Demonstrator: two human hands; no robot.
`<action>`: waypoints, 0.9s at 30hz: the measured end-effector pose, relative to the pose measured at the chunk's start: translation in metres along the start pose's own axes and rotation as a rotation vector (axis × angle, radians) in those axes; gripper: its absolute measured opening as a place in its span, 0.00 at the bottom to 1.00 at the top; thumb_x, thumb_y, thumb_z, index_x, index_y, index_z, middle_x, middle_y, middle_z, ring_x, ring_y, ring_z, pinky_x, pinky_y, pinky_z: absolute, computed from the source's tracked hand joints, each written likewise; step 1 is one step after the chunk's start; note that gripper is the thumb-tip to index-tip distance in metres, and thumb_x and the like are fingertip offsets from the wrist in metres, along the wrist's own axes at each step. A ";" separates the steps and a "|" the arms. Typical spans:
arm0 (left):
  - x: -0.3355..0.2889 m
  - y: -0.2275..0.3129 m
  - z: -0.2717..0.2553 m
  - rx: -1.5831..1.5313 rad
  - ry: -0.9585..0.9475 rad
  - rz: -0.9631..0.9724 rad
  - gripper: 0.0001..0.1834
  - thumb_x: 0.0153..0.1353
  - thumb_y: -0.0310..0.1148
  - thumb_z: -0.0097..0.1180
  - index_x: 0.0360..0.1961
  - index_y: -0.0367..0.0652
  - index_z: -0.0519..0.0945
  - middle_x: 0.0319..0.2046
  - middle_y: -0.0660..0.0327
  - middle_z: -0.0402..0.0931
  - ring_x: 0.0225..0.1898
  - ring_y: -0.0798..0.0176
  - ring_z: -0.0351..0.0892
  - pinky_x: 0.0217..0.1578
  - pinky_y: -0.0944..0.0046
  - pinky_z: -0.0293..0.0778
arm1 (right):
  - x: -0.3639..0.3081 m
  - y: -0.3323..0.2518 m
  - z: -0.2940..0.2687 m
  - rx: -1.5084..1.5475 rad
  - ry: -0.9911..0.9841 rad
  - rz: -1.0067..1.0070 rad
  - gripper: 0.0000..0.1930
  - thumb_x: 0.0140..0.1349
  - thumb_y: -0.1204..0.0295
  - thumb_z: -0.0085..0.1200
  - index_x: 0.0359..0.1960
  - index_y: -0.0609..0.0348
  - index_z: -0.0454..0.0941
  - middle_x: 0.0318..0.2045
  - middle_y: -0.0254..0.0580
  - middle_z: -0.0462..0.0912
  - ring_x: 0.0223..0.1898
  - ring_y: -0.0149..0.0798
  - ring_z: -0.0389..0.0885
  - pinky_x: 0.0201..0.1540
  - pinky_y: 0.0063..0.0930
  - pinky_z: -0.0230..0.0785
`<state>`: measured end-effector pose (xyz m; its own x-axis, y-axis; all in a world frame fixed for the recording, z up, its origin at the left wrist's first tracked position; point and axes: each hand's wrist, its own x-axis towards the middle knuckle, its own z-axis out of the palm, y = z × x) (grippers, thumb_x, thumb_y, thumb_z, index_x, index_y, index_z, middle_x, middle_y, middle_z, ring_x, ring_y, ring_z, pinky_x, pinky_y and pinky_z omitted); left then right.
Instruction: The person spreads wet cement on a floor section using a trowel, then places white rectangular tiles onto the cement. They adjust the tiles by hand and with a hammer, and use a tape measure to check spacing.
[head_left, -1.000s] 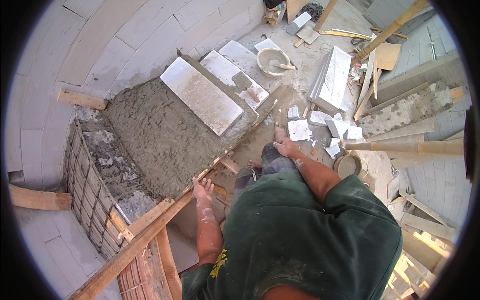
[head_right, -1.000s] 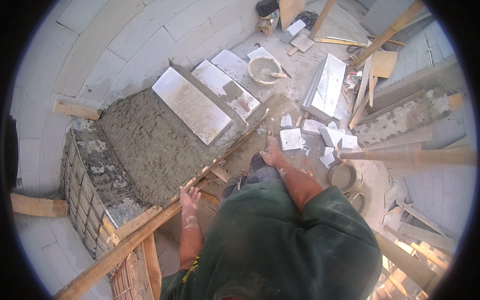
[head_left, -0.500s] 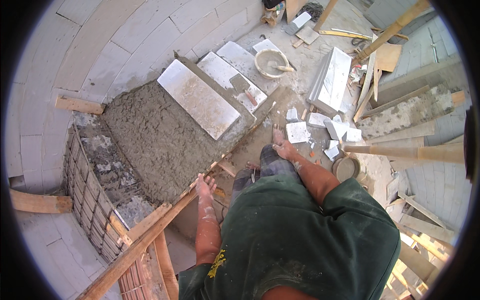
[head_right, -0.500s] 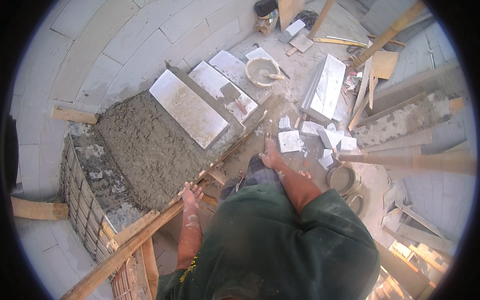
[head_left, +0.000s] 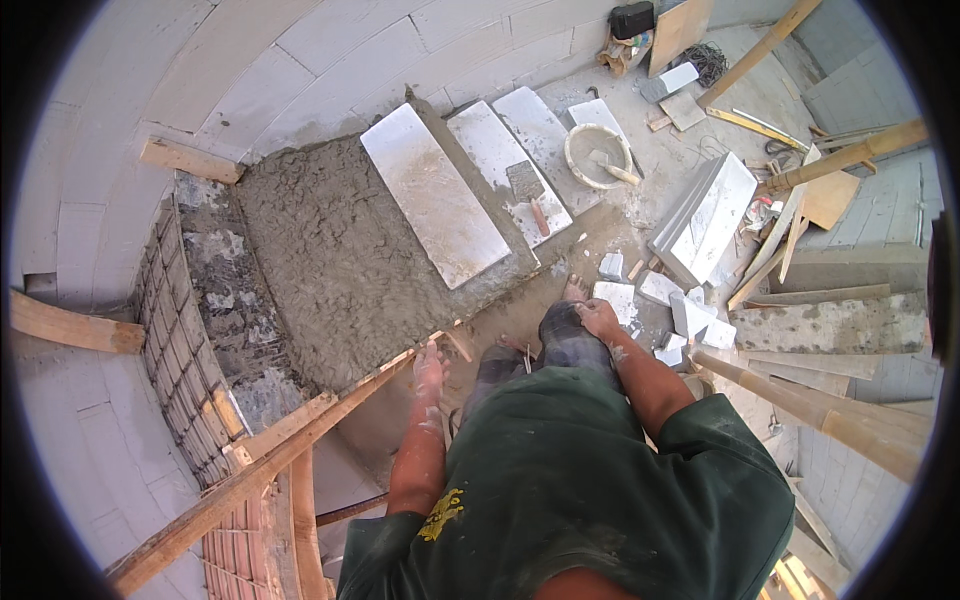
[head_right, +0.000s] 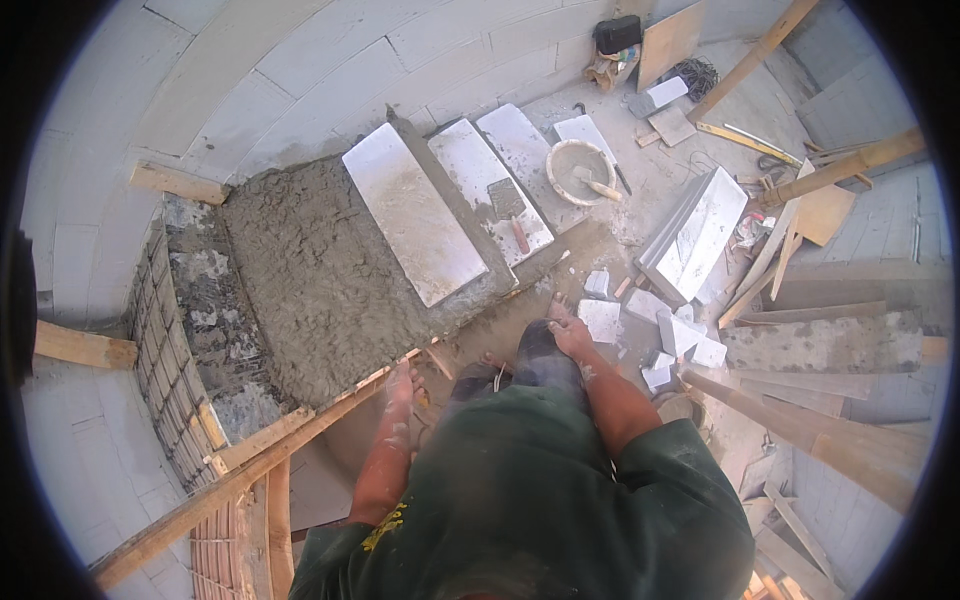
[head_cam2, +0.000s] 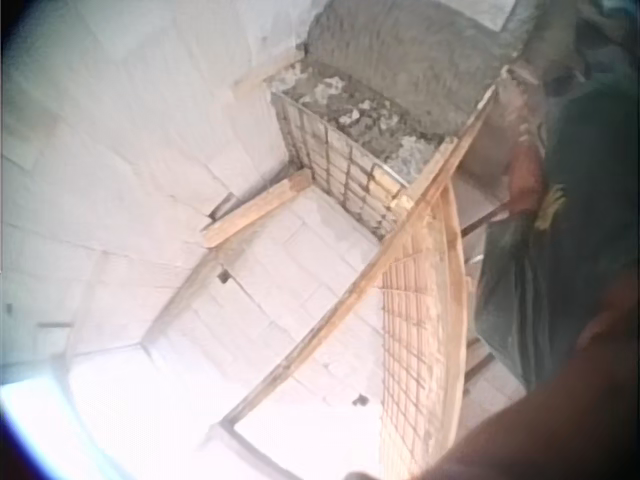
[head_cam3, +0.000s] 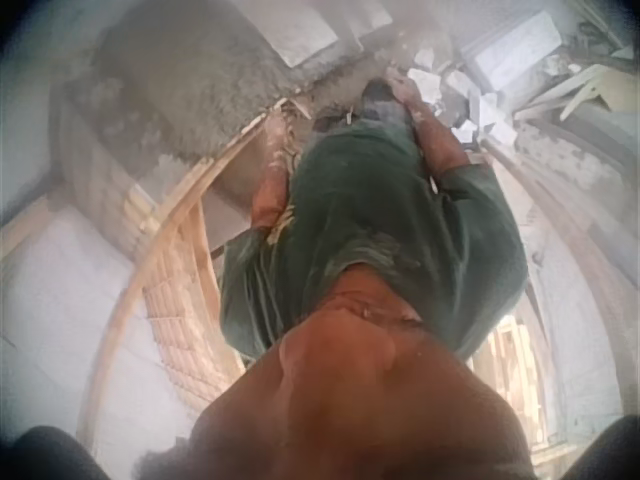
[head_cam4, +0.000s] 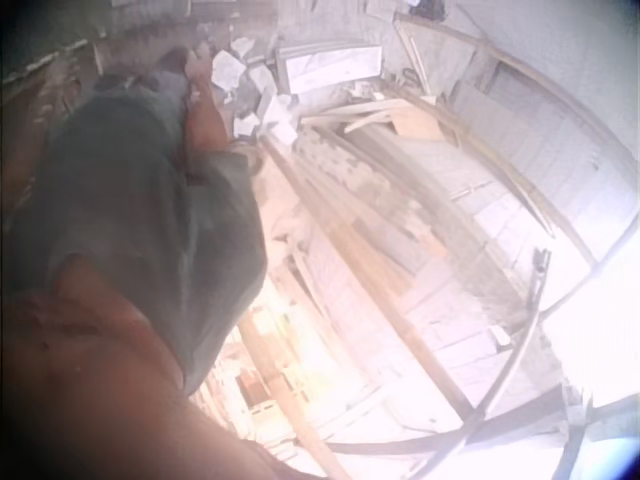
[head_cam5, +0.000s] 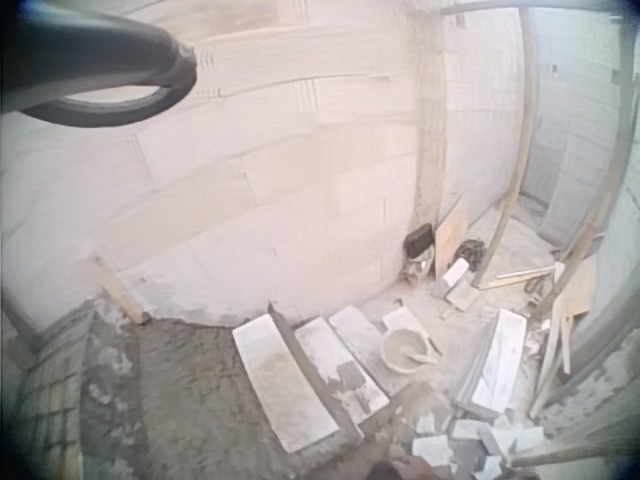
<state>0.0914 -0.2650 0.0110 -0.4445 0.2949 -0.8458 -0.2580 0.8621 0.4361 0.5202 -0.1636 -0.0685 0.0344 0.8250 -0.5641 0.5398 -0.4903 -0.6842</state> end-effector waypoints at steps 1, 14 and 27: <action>0.000 0.002 0.009 0.000 -0.027 0.013 0.37 0.74 0.60 0.54 0.75 0.50 0.67 0.61 0.58 0.78 0.53 0.56 0.84 0.49 0.52 0.79 | 0.007 -0.001 -0.009 0.010 -0.014 -0.013 0.18 0.71 0.58 0.64 0.39 0.66 0.86 0.27 0.42 0.87 0.26 0.33 0.85 0.31 0.32 0.76; 0.028 -0.007 0.131 0.002 0.045 0.187 0.35 0.72 0.58 0.60 0.68 0.42 0.76 0.53 0.62 0.81 0.42 0.63 0.84 0.40 0.61 0.80 | 0.137 0.036 -0.129 -0.228 -0.195 0.234 0.23 0.65 0.58 0.68 0.48 0.70 0.85 0.33 0.54 0.90 0.32 0.45 0.89 0.38 0.38 0.80; 0.046 -0.017 0.080 0.414 0.073 0.256 0.42 0.68 0.57 0.64 0.67 0.29 0.76 0.55 0.47 0.84 0.50 0.54 0.86 0.52 0.57 0.80 | 0.135 -0.107 -0.104 0.048 -0.181 0.158 0.16 0.71 0.61 0.66 0.45 0.63 0.82 0.27 0.37 0.83 0.22 0.31 0.81 0.22 0.28 0.72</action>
<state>0.1437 -0.2332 -0.0593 -0.5122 0.5018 -0.6970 0.2236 0.8615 0.4559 0.5543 0.0290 -0.0232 -0.0385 0.6754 -0.7365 0.4988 -0.6256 -0.5998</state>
